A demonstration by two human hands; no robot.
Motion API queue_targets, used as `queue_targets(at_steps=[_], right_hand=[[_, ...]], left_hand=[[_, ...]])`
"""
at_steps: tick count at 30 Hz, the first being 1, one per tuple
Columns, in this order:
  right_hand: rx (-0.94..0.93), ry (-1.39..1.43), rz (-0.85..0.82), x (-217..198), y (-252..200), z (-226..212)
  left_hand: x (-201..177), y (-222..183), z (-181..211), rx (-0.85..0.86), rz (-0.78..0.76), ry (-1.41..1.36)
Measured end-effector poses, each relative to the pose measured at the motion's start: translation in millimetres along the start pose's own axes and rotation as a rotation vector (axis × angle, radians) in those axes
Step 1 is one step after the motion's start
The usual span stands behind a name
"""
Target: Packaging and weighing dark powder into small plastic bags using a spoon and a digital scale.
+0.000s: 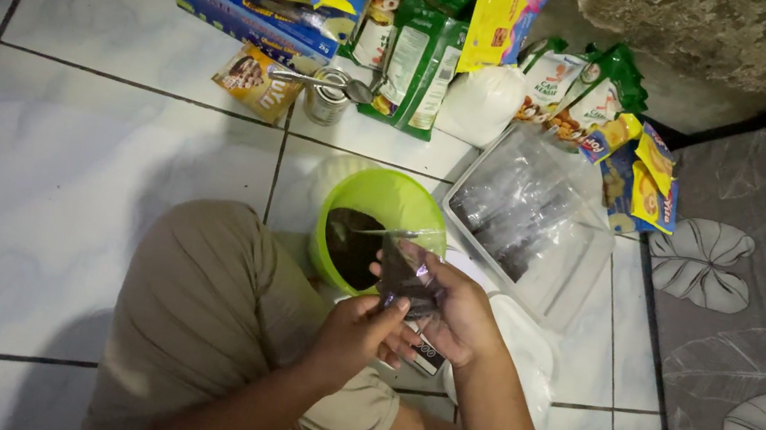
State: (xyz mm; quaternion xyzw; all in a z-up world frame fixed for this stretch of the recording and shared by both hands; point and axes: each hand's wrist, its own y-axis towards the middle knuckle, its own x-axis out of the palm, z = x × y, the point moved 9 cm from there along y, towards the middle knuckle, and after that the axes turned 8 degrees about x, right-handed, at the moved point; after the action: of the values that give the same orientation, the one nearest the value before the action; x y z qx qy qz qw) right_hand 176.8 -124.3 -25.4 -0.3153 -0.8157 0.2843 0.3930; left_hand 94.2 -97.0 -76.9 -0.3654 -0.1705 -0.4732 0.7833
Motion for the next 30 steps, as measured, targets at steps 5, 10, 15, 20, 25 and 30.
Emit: queue_targets(at_steps=[5, 10, 15, 20, 25, 30], right_hand=[[-0.014, -0.020, 0.028, 6, -4, -4], [0.001, -0.028, 0.037, 2, -4, -2], [0.011, -0.022, -0.029, -4, 0, 2], [-0.006, -0.003, -0.072, -1, -1, 1], [0.000, 0.004, -0.004, -9, 0, 1], [-0.010, -0.020, -0.023, -3, -2, 0]], left_hand=[[-1, 4, -5, 0.023, -0.021, 0.021], [3, -3, 5, 0.003, 0.006, 0.007], [2, 1, -3, 0.010, -0.016, -0.009], [3, 0, 0, 0.014, -0.024, 0.008], [5, -3, 4, 0.004, -0.028, 0.003], [2, 7, -12, 0.015, -0.039, -0.028]])
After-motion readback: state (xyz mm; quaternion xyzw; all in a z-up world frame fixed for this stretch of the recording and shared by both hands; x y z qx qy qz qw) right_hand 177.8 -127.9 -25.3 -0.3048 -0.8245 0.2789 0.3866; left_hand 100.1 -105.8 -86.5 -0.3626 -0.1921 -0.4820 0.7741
